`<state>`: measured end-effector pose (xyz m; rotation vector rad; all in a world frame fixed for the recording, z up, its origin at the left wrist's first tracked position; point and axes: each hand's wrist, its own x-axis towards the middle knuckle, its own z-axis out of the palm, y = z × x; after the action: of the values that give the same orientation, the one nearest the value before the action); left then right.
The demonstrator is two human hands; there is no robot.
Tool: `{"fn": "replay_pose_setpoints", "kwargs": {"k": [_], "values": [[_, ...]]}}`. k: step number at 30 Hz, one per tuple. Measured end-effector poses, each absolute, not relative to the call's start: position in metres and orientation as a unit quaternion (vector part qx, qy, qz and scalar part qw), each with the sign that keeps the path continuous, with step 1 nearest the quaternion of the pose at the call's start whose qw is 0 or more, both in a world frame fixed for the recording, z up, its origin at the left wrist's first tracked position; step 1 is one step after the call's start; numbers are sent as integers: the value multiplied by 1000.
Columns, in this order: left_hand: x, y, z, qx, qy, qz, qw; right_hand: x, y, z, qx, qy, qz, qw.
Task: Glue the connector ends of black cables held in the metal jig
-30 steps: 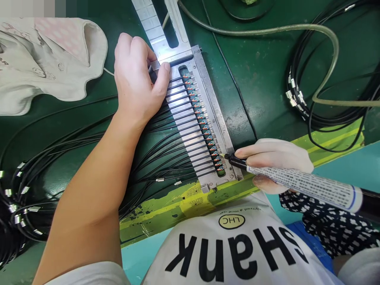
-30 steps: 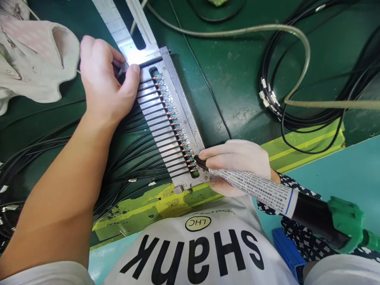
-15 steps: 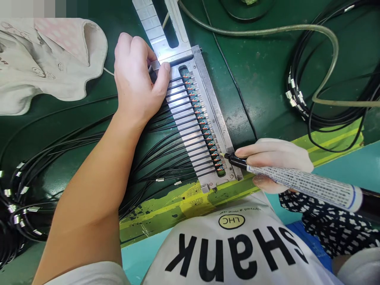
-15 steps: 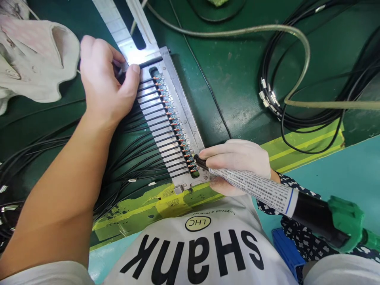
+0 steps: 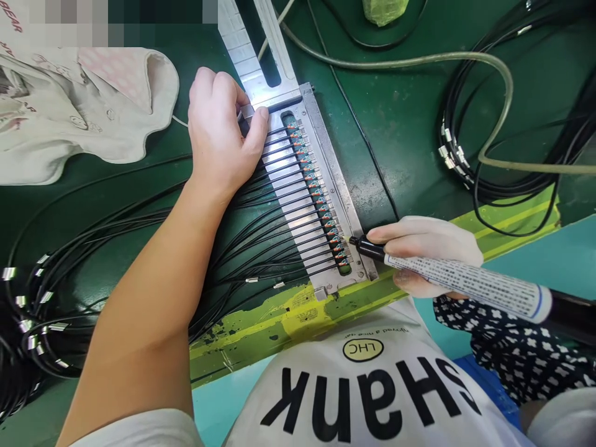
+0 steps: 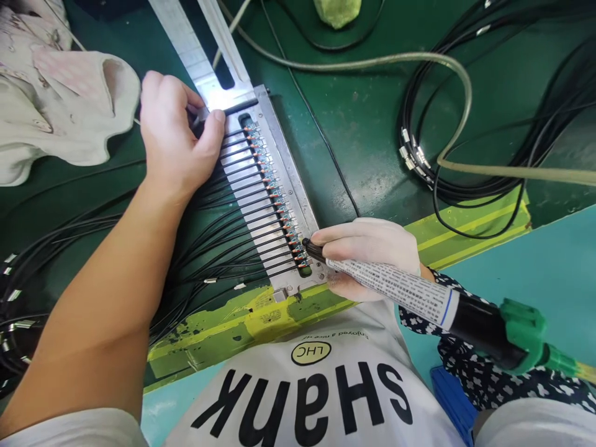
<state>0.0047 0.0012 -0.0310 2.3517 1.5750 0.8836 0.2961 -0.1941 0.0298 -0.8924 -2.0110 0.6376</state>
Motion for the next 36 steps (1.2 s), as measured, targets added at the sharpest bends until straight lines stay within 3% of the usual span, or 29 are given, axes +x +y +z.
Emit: {"fn": "replay_pose_setpoints", "kwargs": {"k": [5, 14, 36], "values": [[6, 0, -32, 785, 536, 296, 94, 299, -206, 27, -356, -771, 249, 466], [5, 3, -33, 785, 533, 300, 98, 296, -208, 21, -352, -784, 274, 432], [4, 2, -34, 789, 532, 295, 88, 297, -206, 25, -335, -787, 276, 438]]}}
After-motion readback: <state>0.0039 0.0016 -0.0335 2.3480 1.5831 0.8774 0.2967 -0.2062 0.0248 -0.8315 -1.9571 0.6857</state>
